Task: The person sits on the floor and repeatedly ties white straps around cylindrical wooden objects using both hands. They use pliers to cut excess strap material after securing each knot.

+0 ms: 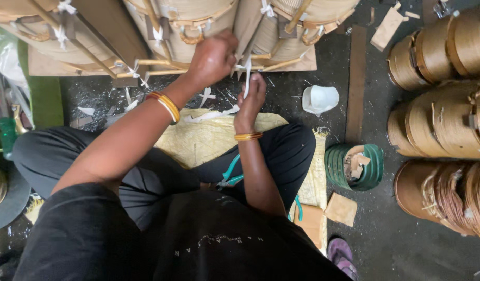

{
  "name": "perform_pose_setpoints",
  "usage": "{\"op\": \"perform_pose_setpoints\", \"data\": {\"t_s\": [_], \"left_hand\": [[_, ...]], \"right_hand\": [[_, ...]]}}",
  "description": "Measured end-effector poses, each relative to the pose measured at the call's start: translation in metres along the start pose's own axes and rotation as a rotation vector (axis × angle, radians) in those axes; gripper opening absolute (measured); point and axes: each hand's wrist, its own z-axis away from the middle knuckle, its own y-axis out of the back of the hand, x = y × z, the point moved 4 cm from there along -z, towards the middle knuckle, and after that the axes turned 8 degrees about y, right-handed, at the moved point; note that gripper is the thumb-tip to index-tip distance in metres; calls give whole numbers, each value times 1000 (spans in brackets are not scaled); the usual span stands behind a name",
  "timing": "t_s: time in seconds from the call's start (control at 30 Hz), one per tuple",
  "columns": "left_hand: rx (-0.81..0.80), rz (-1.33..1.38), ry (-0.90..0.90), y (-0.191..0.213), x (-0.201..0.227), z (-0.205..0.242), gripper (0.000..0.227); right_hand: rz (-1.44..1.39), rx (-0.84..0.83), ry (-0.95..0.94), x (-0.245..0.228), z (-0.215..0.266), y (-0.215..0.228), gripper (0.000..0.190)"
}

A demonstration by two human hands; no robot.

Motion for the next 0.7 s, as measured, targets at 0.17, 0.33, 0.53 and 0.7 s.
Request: {"op": "perform_pose_setpoints", "data": {"t_s": [0.17, 0.33, 0.53, 0.7], "left_hand": [[-54, 107, 290, -9, -2, -4, 12], [-1, -246, -2, -8, 4, 3, 22], [-75, -345, -150, -33, -24, -1, 6], [-295, -547, 106, -72, -56, -21, 12]], "right_hand": [[102, -299, 142, -4, -30, 6, 35], [70, -314, 116, -4, -43, 1, 31], [135, -407, 126, -13, -36, -4, 32], [197, -312, 31, 8, -27, -16, 20]]}}
